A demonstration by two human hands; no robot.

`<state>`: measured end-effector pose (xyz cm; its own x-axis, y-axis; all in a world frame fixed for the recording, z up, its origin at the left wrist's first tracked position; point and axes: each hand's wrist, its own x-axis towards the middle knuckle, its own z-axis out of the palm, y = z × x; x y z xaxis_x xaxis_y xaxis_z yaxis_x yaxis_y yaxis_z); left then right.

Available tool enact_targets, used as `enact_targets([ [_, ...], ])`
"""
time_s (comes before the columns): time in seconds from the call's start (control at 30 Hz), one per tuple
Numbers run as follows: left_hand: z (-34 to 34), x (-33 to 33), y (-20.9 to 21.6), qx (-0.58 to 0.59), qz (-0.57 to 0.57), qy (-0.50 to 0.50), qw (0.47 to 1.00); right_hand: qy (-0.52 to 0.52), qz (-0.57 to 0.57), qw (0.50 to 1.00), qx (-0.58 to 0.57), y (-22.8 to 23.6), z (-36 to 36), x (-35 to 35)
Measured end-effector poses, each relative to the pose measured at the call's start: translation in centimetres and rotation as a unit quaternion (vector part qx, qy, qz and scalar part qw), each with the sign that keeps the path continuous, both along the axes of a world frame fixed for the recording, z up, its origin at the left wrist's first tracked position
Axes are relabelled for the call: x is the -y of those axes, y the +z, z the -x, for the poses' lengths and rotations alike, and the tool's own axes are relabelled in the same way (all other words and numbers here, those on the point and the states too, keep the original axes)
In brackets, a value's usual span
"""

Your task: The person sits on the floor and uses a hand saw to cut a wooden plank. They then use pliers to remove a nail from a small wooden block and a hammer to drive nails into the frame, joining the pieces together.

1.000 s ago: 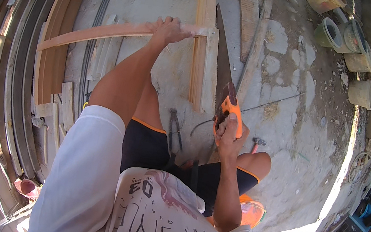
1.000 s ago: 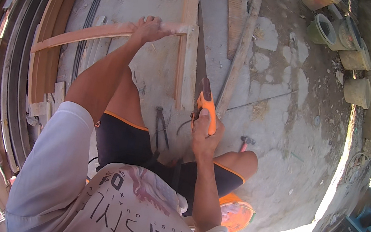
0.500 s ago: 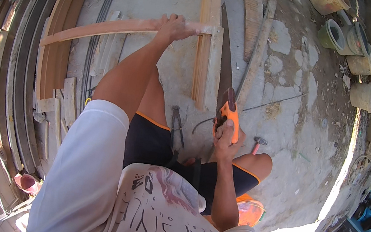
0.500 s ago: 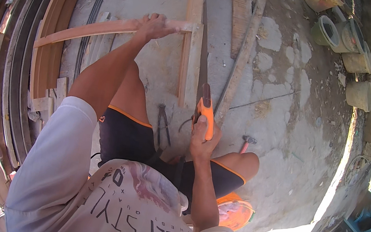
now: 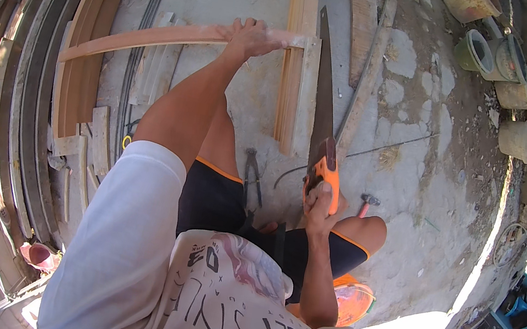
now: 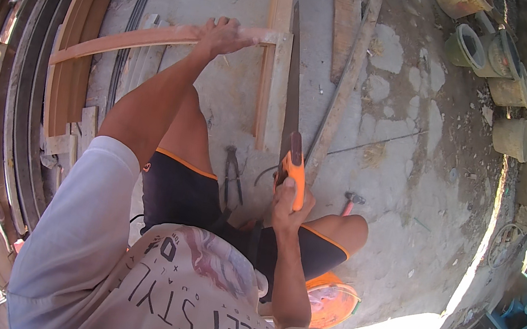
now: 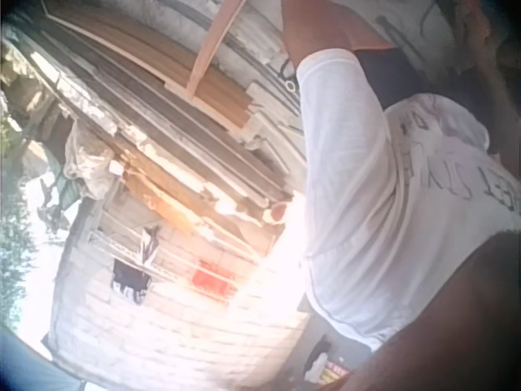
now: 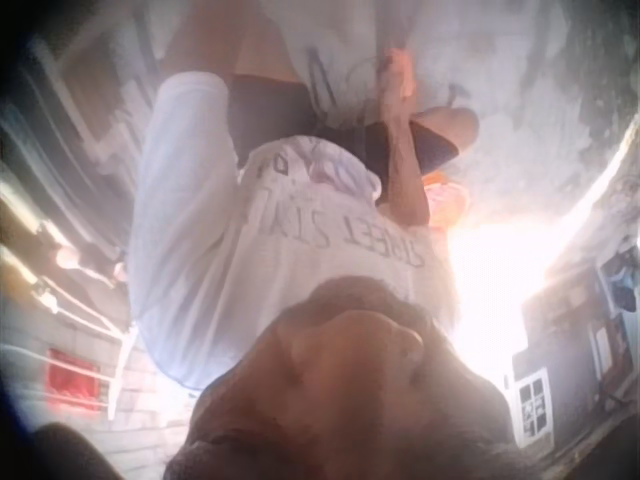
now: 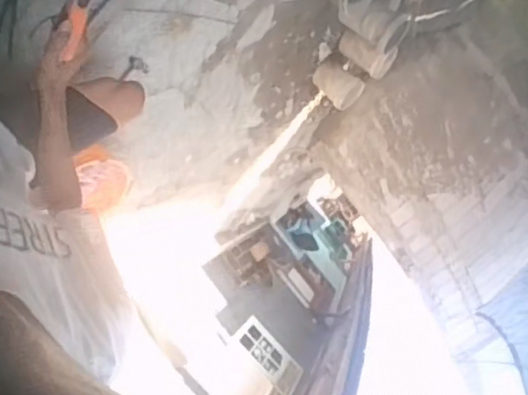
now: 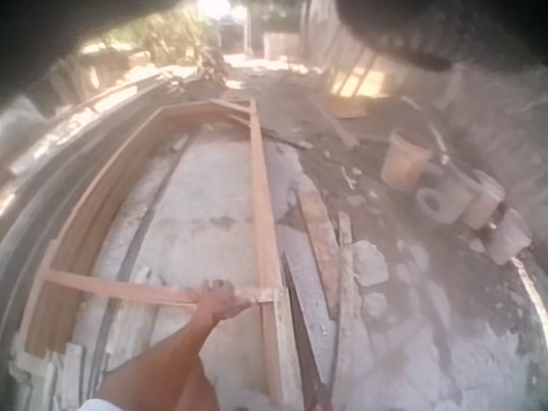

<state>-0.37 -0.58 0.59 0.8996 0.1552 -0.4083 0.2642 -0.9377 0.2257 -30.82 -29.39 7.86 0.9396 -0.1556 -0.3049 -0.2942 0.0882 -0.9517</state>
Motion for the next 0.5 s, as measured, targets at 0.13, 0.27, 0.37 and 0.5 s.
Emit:
enact_targets([
  [0.13, -0.4, -0.8, -0.6, 0.002, 0.009, 0.004, 1.000, 0.026, 0.022, 0.999, 0.008, 1.1, -5.5, -2.3],
  [0.27, -0.7, -0.5, -1.0, 0.012, -0.008, 0.004, 1.000, 0.024, 0.035, 0.999, -0.009, 1.6, -5.4, -2.0],
  [0.37, -0.9, -1.3, -1.6, 0.018, -0.004, 0.014, 1.000, 0.032, 0.038, 0.998, -0.025, 3.0, -4.4, -1.8],
  [0.5, -0.4, -0.5, 0.0, -0.011, 0.000, -0.014, 1.000, 0.031, 0.050, 0.997, -0.042, 6.6, 7.2, 1.5],
])
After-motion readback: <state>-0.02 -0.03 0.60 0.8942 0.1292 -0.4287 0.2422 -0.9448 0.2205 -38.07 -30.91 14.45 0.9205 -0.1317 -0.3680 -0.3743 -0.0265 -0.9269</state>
